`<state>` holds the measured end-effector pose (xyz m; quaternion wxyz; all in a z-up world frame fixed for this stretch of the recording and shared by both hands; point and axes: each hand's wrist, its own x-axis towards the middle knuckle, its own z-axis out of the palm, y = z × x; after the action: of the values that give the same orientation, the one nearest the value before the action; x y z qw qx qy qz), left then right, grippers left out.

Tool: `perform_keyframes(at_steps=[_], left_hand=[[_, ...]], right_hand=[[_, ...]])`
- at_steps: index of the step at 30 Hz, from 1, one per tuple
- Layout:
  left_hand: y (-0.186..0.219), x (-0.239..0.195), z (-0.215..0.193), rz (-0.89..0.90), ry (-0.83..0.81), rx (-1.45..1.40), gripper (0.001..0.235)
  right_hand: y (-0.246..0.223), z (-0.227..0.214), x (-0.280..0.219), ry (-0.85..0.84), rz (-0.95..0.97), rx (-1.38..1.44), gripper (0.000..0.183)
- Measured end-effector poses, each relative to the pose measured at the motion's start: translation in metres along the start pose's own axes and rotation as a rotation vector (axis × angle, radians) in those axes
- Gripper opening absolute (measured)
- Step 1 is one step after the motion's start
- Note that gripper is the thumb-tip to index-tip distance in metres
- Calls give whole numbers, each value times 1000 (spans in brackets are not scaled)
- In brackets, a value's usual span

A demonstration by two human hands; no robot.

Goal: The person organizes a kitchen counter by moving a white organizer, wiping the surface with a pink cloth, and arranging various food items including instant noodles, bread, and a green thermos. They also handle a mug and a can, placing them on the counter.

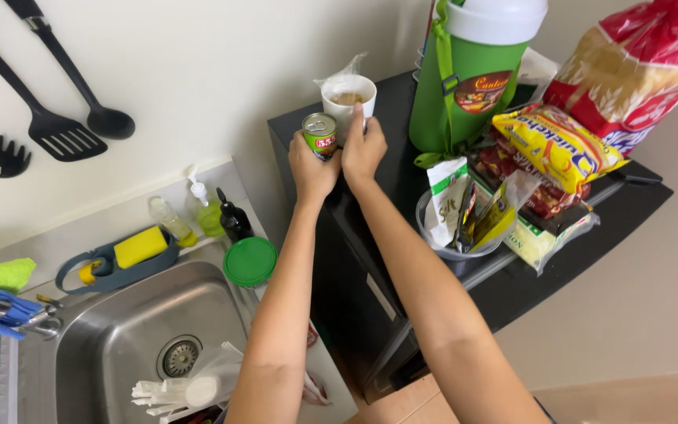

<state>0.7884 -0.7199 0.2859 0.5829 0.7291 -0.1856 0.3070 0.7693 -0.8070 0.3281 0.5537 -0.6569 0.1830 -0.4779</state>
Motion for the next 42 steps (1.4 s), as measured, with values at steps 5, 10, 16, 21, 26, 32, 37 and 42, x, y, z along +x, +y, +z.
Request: perform_keyframes(at_steps=[5,10,16,21,26,32,37,42], left_hand=[[-1,-12,1,7,-3,-53,58],[10,-32,-16,21,18,-45,59],[34,-59,-48,1,32,-45,57],[49,-78,-72,67,111,-38,59],[91,-115,-117,66,149,11,59],[137,-169,-201,46,228,111,59],[166,-214,-289,45,261,137,56],[183,-262,-392,24,297,220,57]], right_hand=[[30,3,13,15,0,125,44],[28,-10,-3,-22,13,277,38],[11,-41,-40,-27,2,299,37],[19,-58,-63,-102,9,493,35],[-22,-94,-110,-211,-25,553,34],[-62,-123,-169,-397,-76,626,37],[-95,-112,-256,-550,55,806,37],[-135,-89,-364,-641,204,880,29]])
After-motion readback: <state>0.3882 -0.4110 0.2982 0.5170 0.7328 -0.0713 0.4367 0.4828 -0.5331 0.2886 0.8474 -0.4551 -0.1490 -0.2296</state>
